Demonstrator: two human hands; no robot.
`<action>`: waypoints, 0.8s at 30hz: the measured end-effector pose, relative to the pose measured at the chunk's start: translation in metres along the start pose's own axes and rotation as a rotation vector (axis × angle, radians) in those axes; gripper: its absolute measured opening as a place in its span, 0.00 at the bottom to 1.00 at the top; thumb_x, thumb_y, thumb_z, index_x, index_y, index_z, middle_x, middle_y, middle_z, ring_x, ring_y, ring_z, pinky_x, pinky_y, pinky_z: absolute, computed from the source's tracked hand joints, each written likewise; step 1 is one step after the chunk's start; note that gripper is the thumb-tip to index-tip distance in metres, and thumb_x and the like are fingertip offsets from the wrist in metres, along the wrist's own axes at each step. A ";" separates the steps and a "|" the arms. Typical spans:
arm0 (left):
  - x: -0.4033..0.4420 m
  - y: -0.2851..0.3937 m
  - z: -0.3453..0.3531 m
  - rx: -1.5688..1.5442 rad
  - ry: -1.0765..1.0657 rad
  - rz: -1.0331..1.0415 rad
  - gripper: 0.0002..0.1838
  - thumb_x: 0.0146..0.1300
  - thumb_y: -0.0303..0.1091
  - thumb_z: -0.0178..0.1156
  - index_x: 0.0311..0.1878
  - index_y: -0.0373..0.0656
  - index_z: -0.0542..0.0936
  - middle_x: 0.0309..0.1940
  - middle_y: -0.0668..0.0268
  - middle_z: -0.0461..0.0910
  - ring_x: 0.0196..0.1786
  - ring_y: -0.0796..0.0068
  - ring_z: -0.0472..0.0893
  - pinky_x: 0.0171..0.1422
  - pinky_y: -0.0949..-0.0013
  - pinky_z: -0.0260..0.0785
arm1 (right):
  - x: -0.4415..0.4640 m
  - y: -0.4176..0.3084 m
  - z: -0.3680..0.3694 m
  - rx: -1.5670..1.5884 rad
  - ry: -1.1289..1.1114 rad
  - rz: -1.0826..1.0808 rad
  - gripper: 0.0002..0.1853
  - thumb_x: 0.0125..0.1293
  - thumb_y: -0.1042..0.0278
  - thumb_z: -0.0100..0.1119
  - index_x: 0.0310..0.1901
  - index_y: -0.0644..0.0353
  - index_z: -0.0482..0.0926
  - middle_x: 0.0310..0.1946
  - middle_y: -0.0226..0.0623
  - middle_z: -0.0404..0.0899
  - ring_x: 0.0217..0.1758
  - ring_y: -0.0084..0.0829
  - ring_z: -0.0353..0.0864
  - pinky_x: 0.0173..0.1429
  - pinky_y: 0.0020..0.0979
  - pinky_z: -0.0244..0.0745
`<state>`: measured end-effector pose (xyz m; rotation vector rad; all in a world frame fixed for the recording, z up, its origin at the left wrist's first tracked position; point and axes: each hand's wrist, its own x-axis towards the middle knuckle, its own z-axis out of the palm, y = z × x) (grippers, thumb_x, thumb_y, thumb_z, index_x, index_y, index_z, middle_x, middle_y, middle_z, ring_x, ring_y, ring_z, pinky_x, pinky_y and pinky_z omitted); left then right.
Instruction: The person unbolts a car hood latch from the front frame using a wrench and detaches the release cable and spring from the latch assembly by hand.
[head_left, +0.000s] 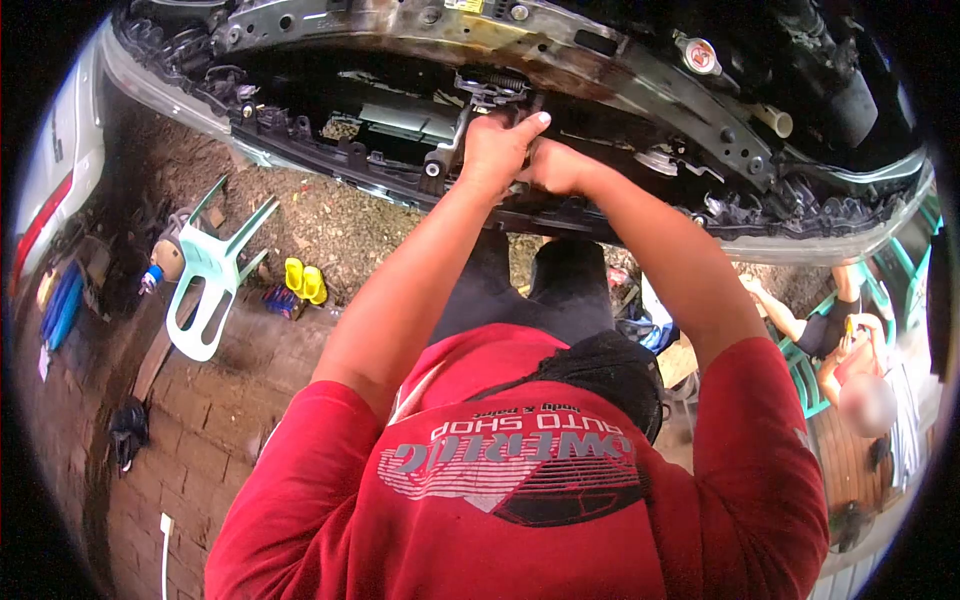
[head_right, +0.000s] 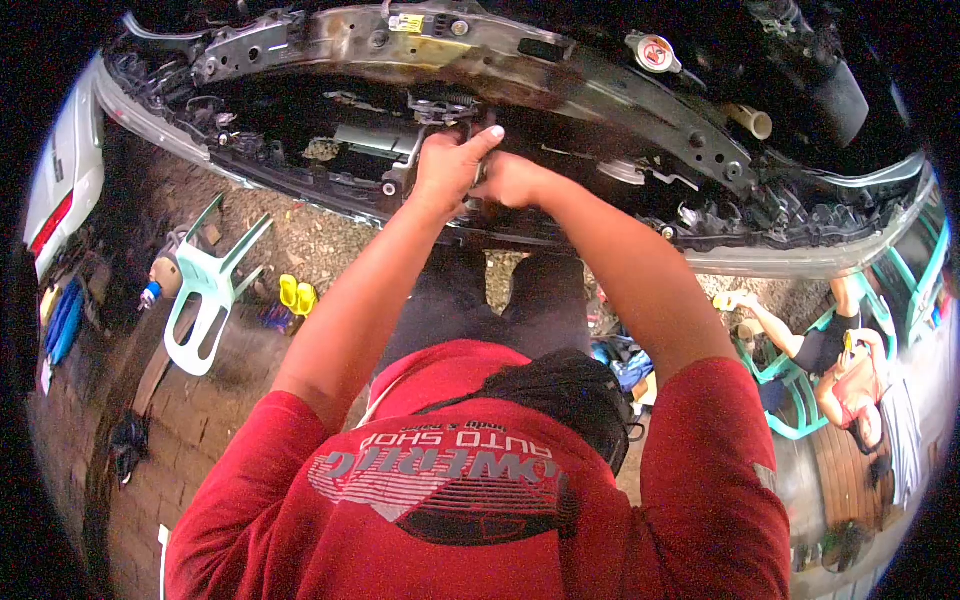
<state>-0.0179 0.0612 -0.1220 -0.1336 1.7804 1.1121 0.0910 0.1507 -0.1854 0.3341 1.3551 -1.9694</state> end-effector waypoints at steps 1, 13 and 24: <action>0.001 -0.001 0.000 0.032 -0.001 0.026 0.18 0.60 0.40 0.76 0.42 0.32 0.87 0.34 0.61 0.88 0.34 0.73 0.82 0.42 0.64 0.75 | 0.004 0.003 0.006 -0.196 0.196 -0.031 0.24 0.56 0.57 0.74 0.50 0.66 0.85 0.46 0.50 0.88 0.48 0.41 0.86 0.55 0.43 0.79; -0.001 0.000 0.002 0.079 0.031 0.085 0.19 0.59 0.39 0.76 0.42 0.31 0.87 0.34 0.57 0.88 0.34 0.73 0.82 0.42 0.64 0.75 | -0.010 -0.045 -0.007 -0.600 0.100 0.343 0.27 0.64 0.49 0.63 0.56 0.64 0.83 0.55 0.62 0.83 0.61 0.54 0.83 0.67 0.47 0.75; -0.005 0.008 0.002 0.214 0.021 0.036 0.20 0.57 0.41 0.78 0.40 0.32 0.87 0.34 0.60 0.88 0.36 0.75 0.83 0.43 0.65 0.74 | -0.019 -0.028 -0.013 -0.549 0.161 0.097 0.19 0.64 0.56 0.65 0.50 0.62 0.85 0.47 0.51 0.88 0.51 0.50 0.86 0.61 0.47 0.77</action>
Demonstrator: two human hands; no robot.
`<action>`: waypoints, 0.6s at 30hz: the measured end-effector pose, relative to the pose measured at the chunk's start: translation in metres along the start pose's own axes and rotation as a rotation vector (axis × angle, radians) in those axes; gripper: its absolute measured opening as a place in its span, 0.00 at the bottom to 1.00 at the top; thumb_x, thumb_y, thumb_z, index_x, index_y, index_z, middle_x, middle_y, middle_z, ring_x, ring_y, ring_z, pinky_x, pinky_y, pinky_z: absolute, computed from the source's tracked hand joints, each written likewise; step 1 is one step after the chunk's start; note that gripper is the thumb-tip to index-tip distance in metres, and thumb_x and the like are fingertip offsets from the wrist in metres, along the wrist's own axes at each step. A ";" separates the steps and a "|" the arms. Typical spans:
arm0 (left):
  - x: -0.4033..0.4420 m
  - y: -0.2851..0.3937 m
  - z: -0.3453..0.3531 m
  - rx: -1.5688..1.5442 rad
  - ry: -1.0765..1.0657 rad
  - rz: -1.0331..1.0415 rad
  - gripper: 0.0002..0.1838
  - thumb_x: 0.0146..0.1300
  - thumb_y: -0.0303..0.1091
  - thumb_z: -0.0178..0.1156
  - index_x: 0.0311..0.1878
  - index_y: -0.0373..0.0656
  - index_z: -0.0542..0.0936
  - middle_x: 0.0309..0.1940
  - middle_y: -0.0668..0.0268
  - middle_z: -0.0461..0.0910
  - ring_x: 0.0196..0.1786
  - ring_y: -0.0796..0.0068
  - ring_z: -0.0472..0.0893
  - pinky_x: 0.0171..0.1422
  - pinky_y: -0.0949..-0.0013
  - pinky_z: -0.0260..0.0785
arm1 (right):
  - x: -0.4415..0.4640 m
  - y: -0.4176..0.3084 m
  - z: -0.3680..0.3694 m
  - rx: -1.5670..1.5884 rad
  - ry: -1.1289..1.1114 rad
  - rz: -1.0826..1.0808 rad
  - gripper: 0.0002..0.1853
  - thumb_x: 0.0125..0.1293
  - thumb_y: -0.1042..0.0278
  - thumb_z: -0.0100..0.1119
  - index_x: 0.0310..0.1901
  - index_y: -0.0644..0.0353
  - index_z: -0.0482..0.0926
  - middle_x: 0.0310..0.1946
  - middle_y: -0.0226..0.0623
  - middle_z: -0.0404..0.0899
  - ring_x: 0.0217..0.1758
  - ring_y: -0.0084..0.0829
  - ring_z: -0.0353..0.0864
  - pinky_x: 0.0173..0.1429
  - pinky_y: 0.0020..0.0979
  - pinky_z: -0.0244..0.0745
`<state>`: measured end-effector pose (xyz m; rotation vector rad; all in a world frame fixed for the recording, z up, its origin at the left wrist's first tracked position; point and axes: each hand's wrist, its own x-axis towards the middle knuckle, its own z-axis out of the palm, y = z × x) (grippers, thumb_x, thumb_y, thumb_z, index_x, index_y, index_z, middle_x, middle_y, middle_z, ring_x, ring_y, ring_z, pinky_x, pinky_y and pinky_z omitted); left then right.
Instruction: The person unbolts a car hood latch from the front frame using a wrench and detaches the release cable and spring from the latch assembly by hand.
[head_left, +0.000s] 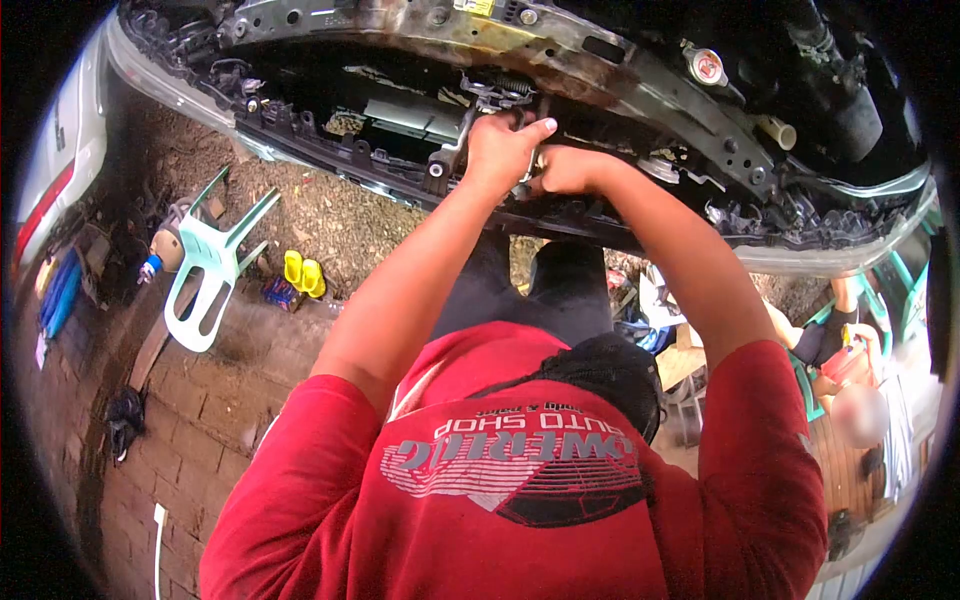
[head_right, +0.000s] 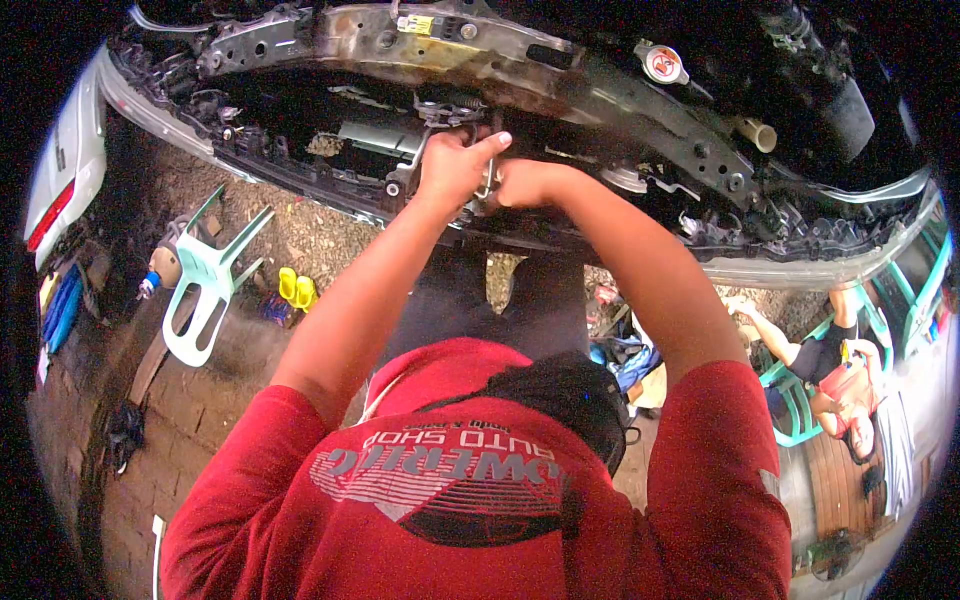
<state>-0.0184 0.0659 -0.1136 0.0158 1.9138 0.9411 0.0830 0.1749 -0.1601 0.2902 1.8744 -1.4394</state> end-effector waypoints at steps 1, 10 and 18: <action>-0.002 0.002 -0.001 -0.029 0.012 -0.012 0.20 0.57 0.41 0.78 0.40 0.32 0.86 0.34 0.60 0.88 0.37 0.74 0.83 0.44 0.65 0.74 | -0.001 0.001 -0.006 0.151 -0.151 0.032 0.19 0.63 0.58 0.67 0.50 0.62 0.86 0.46 0.47 0.89 0.51 0.45 0.86 0.62 0.45 0.76; 0.006 -0.014 0.001 -0.265 -0.050 -0.020 0.20 0.59 0.38 0.77 0.43 0.28 0.85 0.37 0.57 0.88 0.37 0.73 0.83 0.45 0.64 0.75 | -0.001 -0.005 0.006 -0.048 0.031 -0.120 0.18 0.67 0.59 0.67 0.51 0.65 0.83 0.43 0.56 0.87 0.45 0.48 0.87 0.55 0.44 0.80; 0.001 -0.005 0.002 -0.243 -0.001 0.034 0.18 0.61 0.36 0.75 0.43 0.27 0.86 0.35 0.56 0.88 0.34 0.72 0.83 0.43 0.64 0.76 | 0.022 0.003 0.021 -0.285 -0.036 -0.018 0.14 0.61 0.64 0.58 0.40 0.66 0.86 0.41 0.57 0.86 0.49 0.55 0.86 0.54 0.50 0.80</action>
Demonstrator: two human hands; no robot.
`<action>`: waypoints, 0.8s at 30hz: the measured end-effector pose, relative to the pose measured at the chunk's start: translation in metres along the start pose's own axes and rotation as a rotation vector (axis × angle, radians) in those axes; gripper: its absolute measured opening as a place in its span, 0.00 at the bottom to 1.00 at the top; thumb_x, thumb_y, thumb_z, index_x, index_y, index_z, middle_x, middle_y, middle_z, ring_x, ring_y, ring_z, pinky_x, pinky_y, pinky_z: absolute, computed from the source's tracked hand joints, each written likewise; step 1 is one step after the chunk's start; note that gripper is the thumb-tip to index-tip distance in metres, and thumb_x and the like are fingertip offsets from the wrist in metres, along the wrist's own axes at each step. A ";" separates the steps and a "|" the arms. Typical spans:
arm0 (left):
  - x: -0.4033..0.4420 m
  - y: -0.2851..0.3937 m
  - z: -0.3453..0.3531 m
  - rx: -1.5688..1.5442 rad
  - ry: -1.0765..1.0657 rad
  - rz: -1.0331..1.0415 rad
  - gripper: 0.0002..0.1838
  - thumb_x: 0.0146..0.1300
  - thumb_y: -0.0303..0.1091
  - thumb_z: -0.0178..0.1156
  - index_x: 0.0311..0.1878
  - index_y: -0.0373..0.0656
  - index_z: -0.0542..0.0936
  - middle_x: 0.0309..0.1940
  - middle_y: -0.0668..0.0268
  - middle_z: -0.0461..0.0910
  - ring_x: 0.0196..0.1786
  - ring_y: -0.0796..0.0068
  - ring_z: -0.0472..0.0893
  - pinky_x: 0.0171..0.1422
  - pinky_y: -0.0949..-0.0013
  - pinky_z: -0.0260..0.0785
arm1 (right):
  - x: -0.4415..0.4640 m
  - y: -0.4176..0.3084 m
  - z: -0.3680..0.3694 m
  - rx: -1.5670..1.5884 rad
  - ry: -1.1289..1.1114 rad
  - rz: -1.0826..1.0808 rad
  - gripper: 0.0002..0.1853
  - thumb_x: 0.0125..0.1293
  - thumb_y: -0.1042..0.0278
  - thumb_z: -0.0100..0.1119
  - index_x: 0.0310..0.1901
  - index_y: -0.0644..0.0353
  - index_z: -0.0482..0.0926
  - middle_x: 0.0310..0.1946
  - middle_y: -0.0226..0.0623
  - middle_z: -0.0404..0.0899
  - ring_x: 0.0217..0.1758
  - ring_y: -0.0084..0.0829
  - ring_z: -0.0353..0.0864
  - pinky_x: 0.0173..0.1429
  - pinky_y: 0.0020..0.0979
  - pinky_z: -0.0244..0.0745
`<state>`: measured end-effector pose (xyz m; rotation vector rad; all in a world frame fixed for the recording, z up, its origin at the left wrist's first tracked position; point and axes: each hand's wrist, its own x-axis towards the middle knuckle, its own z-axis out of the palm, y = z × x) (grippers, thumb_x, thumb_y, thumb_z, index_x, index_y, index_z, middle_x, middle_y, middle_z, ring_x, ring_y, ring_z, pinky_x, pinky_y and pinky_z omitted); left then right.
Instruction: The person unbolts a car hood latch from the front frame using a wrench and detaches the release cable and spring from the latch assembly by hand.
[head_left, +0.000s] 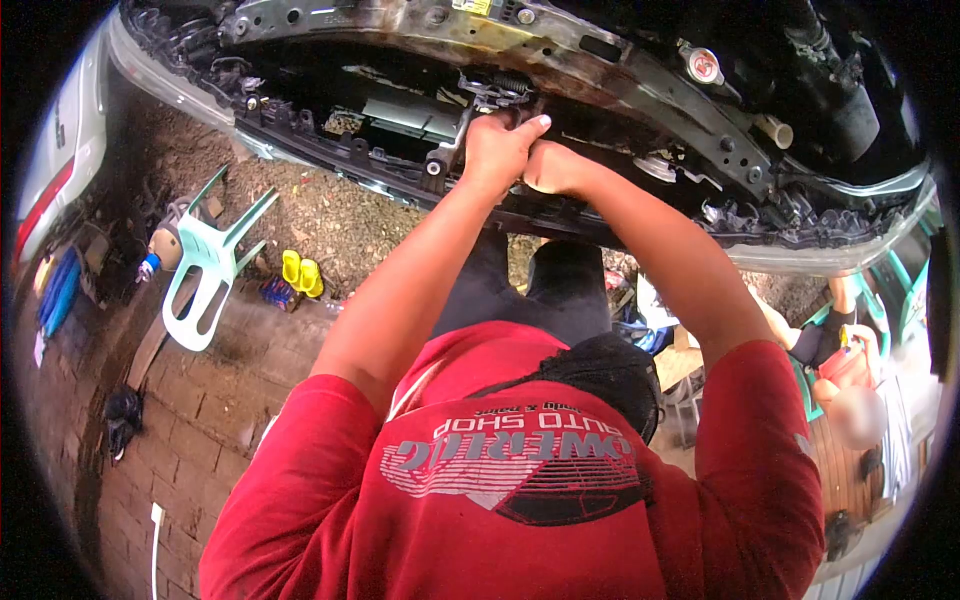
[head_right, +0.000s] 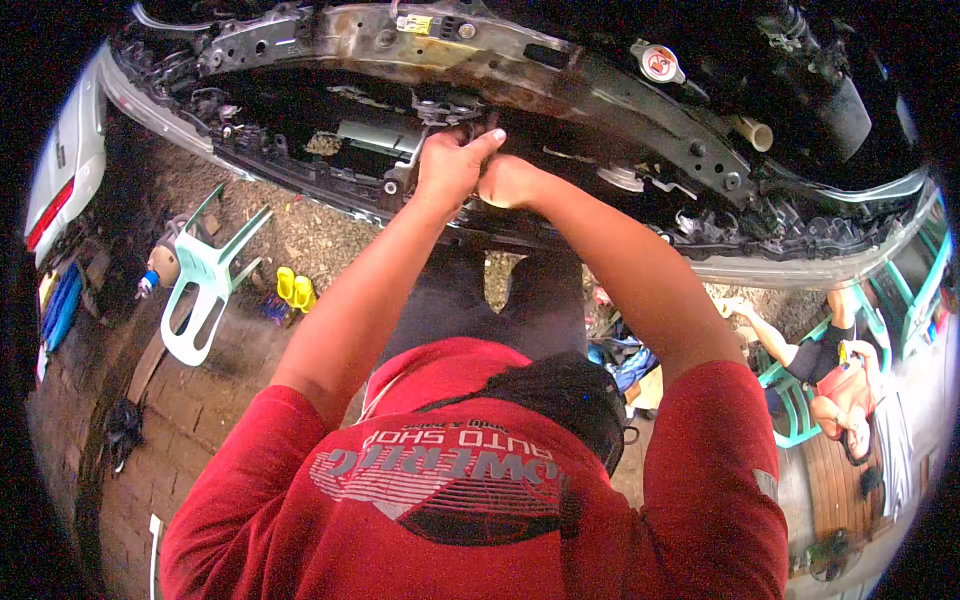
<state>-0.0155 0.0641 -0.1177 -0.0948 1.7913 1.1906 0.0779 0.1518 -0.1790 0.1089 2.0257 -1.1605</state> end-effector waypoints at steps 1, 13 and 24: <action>0.000 0.001 -0.001 0.025 -0.007 -0.049 0.18 0.62 0.36 0.74 0.44 0.27 0.86 0.36 0.56 0.88 0.36 0.72 0.83 0.44 0.64 0.76 | -0.002 0.005 0.004 0.145 0.029 -0.001 0.12 0.61 0.66 0.61 0.40 0.65 0.85 0.41 0.54 0.87 0.48 0.51 0.87 0.54 0.48 0.80; -0.002 0.007 -0.003 0.042 -0.022 -0.089 0.19 0.59 0.37 0.76 0.44 0.30 0.86 0.38 0.57 0.88 0.37 0.71 0.84 0.46 0.64 0.77 | -0.014 -0.005 0.003 0.586 0.095 -0.039 0.22 0.61 0.62 0.70 0.55 0.63 0.84 0.51 0.49 0.87 0.54 0.43 0.85 0.63 0.42 0.76; 0.000 -0.002 -0.001 0.107 0.030 0.001 0.17 0.60 0.39 0.76 0.38 0.32 0.86 0.29 0.58 0.86 0.32 0.72 0.82 0.40 0.64 0.74 | -0.016 0.006 -0.012 0.620 -0.100 0.066 0.22 0.60 0.64 0.71 0.56 0.63 0.83 0.47 0.44 0.88 0.52 0.37 0.85 0.60 0.39 0.77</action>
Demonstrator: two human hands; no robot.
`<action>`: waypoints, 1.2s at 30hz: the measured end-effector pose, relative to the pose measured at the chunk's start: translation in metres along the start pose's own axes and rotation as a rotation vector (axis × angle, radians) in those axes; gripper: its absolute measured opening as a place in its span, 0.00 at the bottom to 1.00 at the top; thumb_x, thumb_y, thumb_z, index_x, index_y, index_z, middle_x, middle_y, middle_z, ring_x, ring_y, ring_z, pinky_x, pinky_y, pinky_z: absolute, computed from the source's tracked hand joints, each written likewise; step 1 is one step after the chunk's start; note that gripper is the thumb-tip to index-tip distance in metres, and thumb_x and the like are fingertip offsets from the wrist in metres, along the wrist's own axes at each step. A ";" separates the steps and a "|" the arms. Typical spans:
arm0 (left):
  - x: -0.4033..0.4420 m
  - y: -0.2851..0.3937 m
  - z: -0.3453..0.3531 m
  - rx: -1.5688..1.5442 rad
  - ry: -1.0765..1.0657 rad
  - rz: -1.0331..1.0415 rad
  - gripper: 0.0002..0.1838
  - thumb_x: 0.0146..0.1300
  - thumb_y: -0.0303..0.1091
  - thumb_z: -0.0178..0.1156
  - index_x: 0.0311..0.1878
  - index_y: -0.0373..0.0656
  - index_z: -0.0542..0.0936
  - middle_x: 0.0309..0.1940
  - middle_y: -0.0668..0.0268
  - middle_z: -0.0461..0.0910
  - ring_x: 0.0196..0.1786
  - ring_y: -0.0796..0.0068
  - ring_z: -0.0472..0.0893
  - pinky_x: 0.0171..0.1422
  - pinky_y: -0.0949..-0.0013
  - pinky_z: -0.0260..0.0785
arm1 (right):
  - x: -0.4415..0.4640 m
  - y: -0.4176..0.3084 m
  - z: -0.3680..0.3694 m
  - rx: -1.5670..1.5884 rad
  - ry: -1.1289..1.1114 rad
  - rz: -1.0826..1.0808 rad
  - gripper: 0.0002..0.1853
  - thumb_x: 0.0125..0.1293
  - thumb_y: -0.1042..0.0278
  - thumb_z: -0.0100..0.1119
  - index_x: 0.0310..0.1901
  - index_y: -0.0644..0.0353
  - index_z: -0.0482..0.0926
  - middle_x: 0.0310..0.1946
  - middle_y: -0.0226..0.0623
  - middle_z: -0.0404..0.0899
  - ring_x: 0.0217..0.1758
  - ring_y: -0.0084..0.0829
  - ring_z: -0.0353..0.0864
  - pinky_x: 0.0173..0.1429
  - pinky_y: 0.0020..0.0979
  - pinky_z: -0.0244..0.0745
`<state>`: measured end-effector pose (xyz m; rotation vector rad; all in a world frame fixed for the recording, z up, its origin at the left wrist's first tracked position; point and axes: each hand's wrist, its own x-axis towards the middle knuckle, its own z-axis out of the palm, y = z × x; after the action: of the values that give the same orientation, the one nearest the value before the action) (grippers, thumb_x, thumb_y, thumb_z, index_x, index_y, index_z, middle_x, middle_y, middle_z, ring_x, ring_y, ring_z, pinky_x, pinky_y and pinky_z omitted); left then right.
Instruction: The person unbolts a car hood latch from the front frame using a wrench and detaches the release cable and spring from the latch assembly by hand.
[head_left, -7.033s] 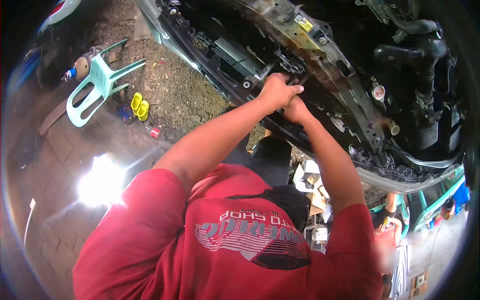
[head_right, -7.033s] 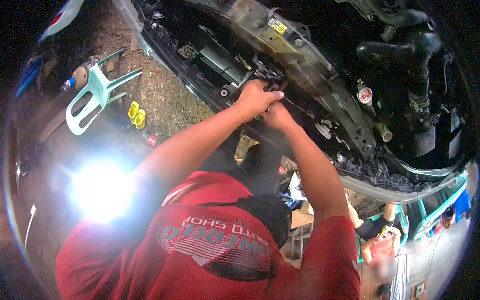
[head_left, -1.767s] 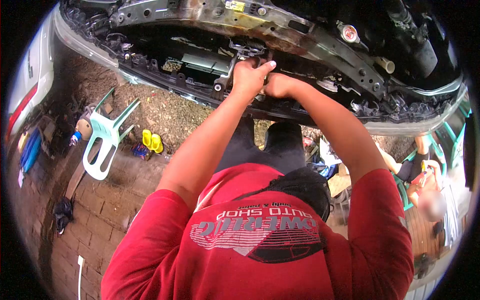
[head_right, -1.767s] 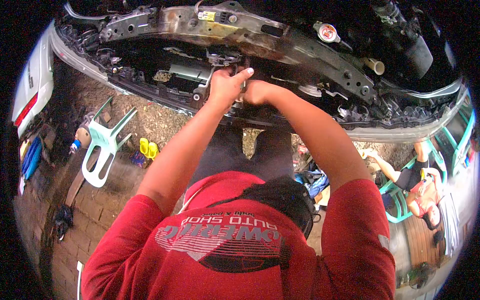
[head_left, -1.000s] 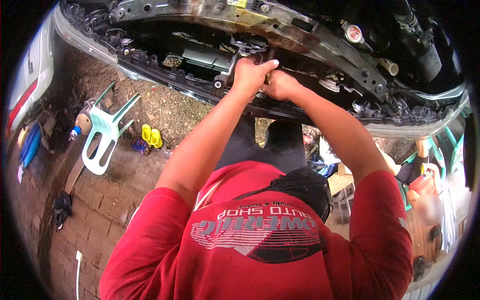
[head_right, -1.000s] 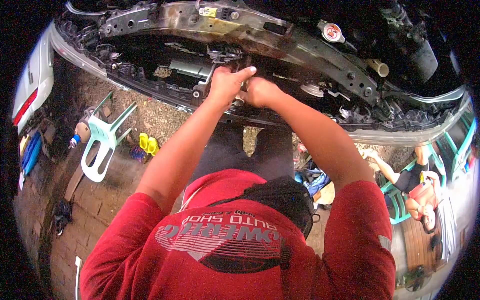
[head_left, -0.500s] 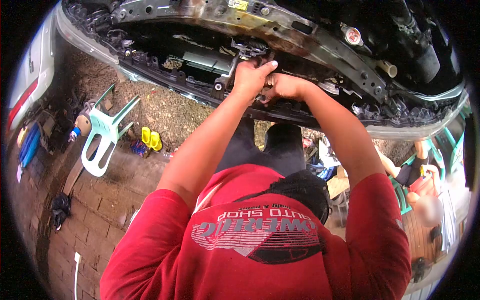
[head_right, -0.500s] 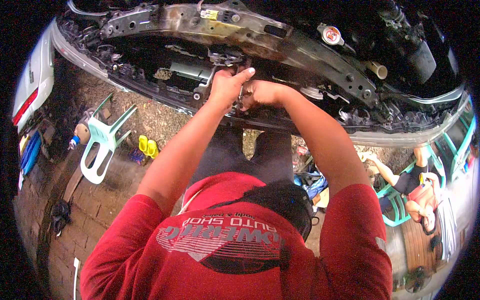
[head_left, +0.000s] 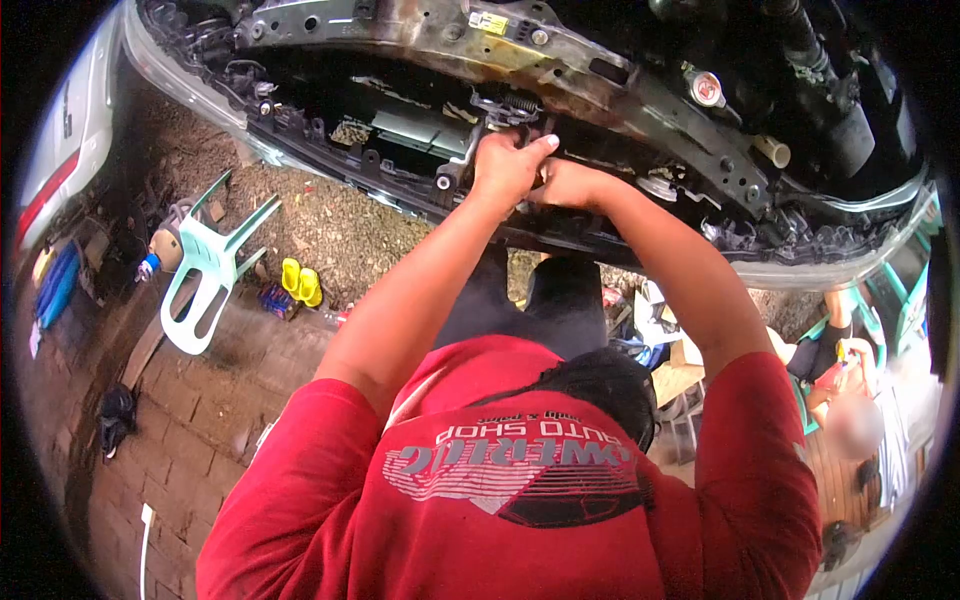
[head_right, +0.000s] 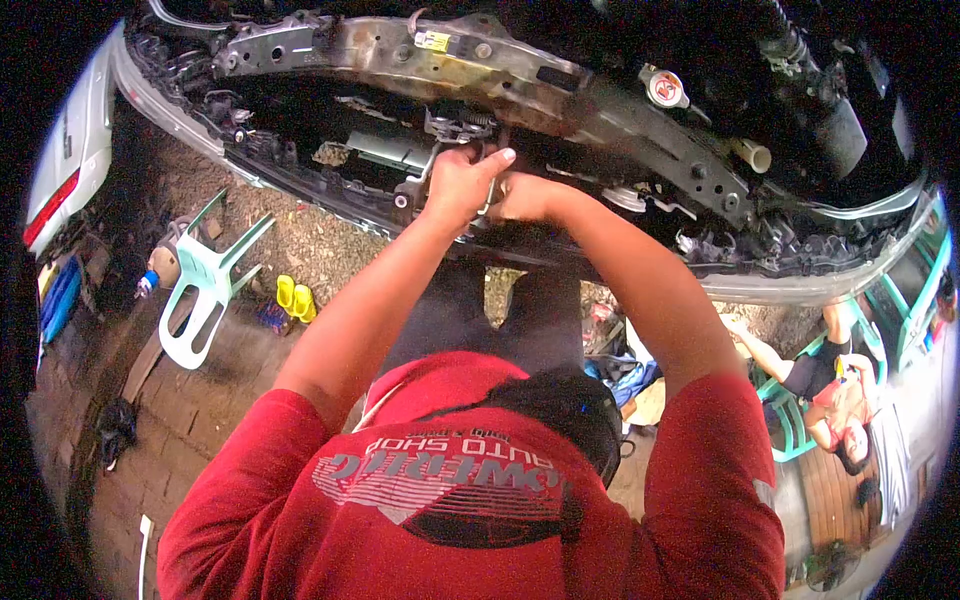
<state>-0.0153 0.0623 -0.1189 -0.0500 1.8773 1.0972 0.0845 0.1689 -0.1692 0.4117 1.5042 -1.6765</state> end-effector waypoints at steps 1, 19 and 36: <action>0.000 0.001 -0.002 0.059 -0.004 0.012 0.17 0.60 0.40 0.75 0.39 0.32 0.86 0.30 0.59 0.86 0.32 0.73 0.81 0.39 0.64 0.74 | -0.004 -0.001 -0.001 0.040 -0.019 -0.074 0.26 0.60 0.65 0.72 0.59 0.64 0.81 0.49 0.39 0.87 0.53 0.32 0.82 0.61 0.36 0.76; 0.003 -0.003 0.001 -0.057 -0.046 -0.031 0.15 0.59 0.37 0.77 0.41 0.36 0.87 0.37 0.63 0.87 0.36 0.74 0.82 0.44 0.66 0.75 | 0.020 0.024 0.020 -0.435 0.220 0.006 0.20 0.66 0.51 0.67 0.47 0.62 0.86 0.43 0.57 0.87 0.47 0.55 0.86 0.56 0.49 0.79; -0.002 0.002 -0.003 -0.029 -0.035 -0.006 0.17 0.57 0.40 0.79 0.39 0.36 0.86 0.33 0.63 0.86 0.31 0.75 0.80 0.38 0.65 0.74 | -0.014 -0.028 0.019 -0.265 0.316 0.129 0.23 0.64 0.48 0.69 0.54 0.55 0.85 0.53 0.50 0.86 0.55 0.53 0.85 0.61 0.48 0.77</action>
<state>-0.0179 0.0607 -0.1156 -0.0529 1.8286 1.1149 0.0775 0.1540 -0.1368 0.6362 1.8594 -1.3334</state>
